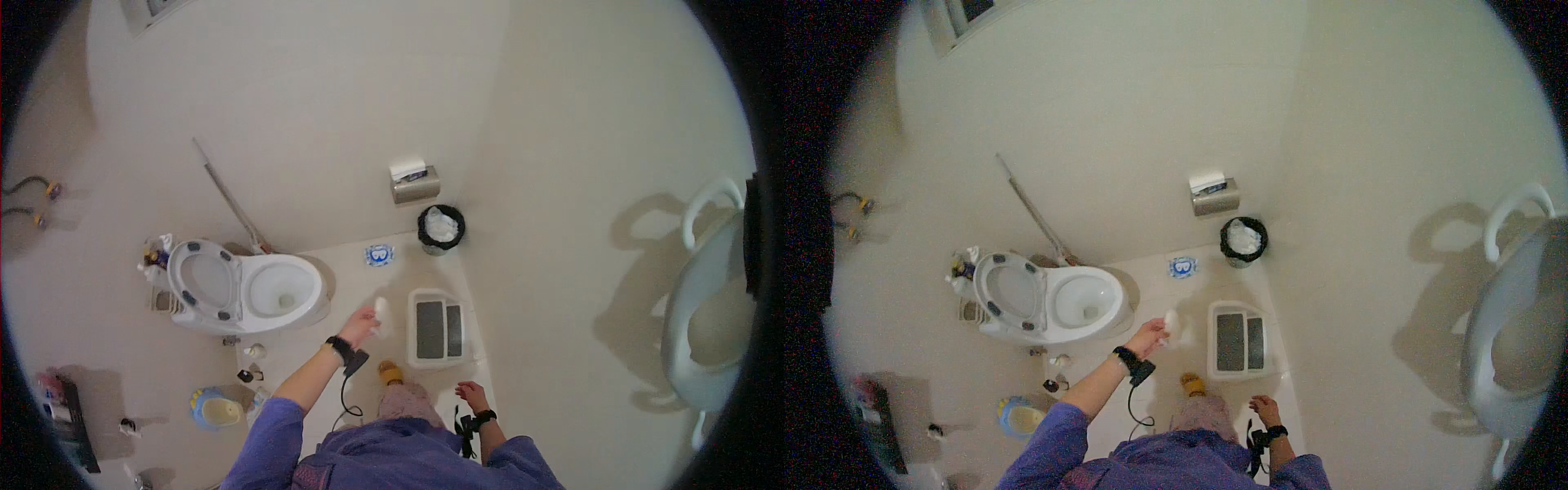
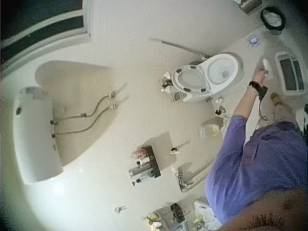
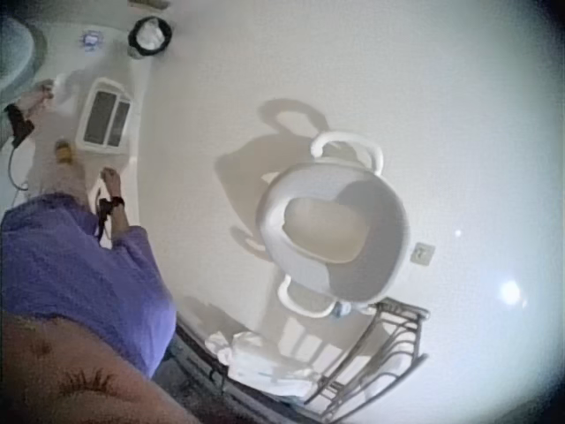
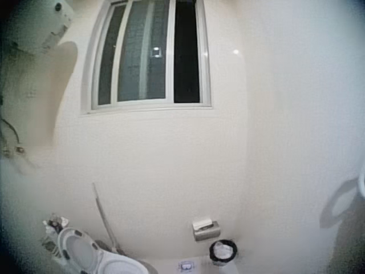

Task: Cleaning bathroom surfaces and floor including sink, mirror, and cabinet.

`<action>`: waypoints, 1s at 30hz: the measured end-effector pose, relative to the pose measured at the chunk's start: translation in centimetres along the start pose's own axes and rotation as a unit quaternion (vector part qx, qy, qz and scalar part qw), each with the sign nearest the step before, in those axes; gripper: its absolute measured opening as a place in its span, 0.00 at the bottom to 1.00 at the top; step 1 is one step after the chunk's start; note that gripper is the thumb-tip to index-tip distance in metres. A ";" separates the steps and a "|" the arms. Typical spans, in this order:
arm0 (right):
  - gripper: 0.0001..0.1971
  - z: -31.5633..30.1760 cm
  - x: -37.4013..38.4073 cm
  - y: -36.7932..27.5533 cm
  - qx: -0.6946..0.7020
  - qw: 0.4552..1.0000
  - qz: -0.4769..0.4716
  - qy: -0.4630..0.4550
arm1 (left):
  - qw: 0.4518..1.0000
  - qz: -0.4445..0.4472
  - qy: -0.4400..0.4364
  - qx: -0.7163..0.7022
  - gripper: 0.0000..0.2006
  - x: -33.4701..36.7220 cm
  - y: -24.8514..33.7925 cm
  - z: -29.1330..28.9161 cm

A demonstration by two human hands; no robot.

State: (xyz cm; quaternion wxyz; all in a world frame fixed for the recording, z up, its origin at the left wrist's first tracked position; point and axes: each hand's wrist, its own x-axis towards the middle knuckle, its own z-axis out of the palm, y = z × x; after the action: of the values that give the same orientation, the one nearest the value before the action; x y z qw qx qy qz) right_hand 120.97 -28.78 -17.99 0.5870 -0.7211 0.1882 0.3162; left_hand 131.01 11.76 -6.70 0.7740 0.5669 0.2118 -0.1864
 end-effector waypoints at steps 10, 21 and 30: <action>0.10 -3.1 -1.7 2.0 -0.029 0.999 0.013 0.017 | 0.948 0.197 0.048 0.246 0.39 22.2 9.3 10.2; 0.16 -6.8 9.4 3.4 -0.320 0.897 -0.044 -0.301 | 0.816 -0.222 0.412 0.340 0.17 -11.7 -24.5 -18.3; 0.12 8.3 31.8 -23.6 -0.392 0.869 -0.154 -0.262 | 0.581 -0.158 0.727 -0.329 0.12 -39.2 -35.2 -6.7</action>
State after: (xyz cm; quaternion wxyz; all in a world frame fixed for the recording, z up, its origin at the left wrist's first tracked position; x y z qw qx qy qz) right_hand 157.38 -11.93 -23.29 0.3253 -0.8026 -0.2248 0.4466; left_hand 78.68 9.95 -15.51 0.4533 0.1768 0.8368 0.2511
